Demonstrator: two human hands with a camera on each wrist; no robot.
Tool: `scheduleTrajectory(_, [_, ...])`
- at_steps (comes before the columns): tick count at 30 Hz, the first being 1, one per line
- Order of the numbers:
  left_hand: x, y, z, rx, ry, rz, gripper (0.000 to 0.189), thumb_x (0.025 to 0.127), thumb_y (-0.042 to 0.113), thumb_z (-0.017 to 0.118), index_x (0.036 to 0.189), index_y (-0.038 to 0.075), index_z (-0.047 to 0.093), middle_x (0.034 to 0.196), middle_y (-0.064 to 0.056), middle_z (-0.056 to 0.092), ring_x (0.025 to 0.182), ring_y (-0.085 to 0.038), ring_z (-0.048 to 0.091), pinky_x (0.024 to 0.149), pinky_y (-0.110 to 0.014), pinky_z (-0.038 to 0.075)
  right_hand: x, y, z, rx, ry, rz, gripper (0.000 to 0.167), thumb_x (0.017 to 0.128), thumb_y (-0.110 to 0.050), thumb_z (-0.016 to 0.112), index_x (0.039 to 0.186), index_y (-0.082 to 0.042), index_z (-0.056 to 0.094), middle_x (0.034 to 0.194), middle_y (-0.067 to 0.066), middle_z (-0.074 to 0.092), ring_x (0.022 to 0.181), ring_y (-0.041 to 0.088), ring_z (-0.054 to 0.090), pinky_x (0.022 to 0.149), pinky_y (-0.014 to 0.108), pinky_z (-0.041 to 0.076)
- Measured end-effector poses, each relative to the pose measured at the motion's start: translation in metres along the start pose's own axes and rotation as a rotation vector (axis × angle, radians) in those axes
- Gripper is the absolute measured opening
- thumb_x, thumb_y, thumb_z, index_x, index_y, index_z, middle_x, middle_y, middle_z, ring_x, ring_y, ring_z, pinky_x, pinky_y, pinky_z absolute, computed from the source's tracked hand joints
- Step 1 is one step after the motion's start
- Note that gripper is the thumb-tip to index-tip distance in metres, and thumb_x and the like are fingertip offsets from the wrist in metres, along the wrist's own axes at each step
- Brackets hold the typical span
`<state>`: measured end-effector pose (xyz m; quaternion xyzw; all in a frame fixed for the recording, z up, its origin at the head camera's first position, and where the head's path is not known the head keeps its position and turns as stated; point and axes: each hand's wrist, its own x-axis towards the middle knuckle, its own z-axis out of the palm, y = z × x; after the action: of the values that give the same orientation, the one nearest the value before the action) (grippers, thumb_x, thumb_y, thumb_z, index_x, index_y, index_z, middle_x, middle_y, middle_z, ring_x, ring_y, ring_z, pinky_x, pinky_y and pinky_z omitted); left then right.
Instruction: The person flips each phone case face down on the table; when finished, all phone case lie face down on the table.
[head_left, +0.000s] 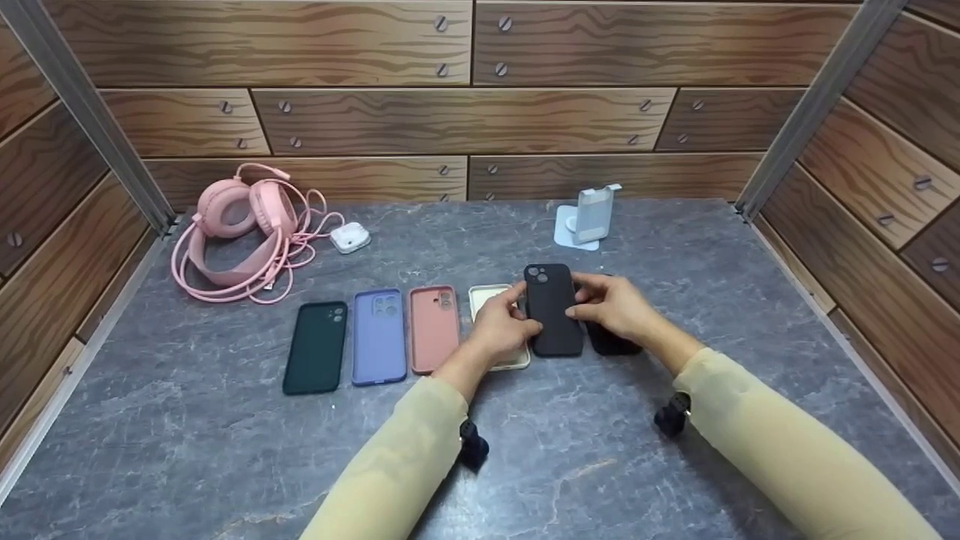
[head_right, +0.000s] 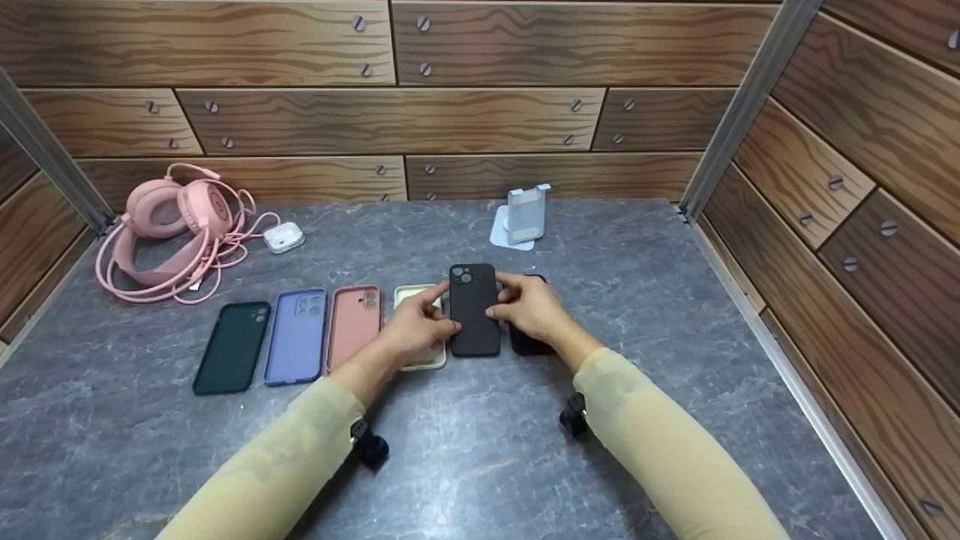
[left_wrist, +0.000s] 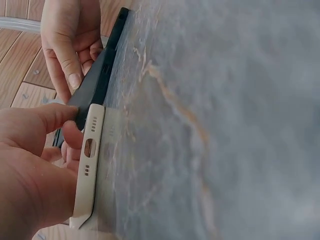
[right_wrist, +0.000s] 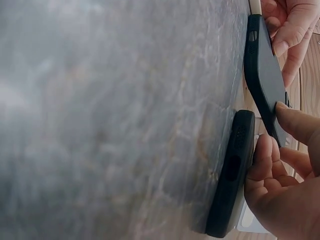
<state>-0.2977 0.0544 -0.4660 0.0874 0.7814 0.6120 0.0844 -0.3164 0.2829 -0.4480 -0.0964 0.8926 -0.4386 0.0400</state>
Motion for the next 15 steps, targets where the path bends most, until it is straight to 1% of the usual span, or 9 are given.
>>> scheduleTrajectory(5, [0.0027, 0.0013, -0.0014, 0.059, -0.025, -0.002, 0.078, 0.086, -0.004, 0.076, 0.158, 0.002, 0.048, 0.079, 0.0, 0.052, 0.067, -0.011, 0.048, 0.058, -0.022, 0.042, 0.0016, -0.0006, -0.0003, -0.013, -0.011, 0.019, 0.067, 0.092, -0.008, 0.082, 0.151, 0.006, 0.053, 0.107, 0.017, 0.07, 0.096, 0.022, 0.064, 0.083, 0.022, 0.049])
scheduleTrajectory(10, [0.0062, 0.0028, -0.0018, 0.065, -0.067, -0.056, 0.077, 0.089, -0.004, 0.075, 0.159, -0.003, 0.043, 0.078, 0.001, 0.053, 0.059, -0.009, 0.048, 0.053, -0.022, 0.042, 0.0022, -0.0003, 0.0006, -0.028, -0.032, 0.031, 0.069, 0.092, -0.008, 0.081, 0.153, 0.005, 0.052, 0.111, 0.018, 0.07, 0.099, 0.024, 0.065, 0.084, 0.023, 0.05])
scheduleTrajectory(13, [0.008, 0.0036, -0.0014, 0.065, -0.08, -0.092, 0.077, 0.09, -0.004, 0.075, 0.16, -0.002, 0.042, 0.077, 0.001, 0.054, 0.055, -0.009, 0.05, 0.051, -0.022, 0.043, 0.0022, 0.0001, 0.0021, -0.033, -0.036, 0.022, 0.069, 0.092, -0.008, 0.081, 0.153, 0.006, 0.051, 0.112, 0.019, 0.07, 0.1, 0.025, 0.065, 0.084, 0.023, 0.05])
scheduleTrajectory(15, [0.009, 0.0039, -0.0007, 0.076, -0.081, -0.098, 0.077, 0.09, -0.004, 0.075, 0.159, -0.002, 0.043, 0.076, 0.001, 0.056, 0.053, -0.008, 0.051, 0.05, -0.022, 0.044, 0.002, -0.0003, 0.0028, -0.039, -0.031, 0.011, 0.068, 0.092, -0.008, 0.081, 0.152, 0.007, 0.052, 0.111, 0.02, 0.071, 0.099, 0.025, 0.065, 0.083, 0.023, 0.05])
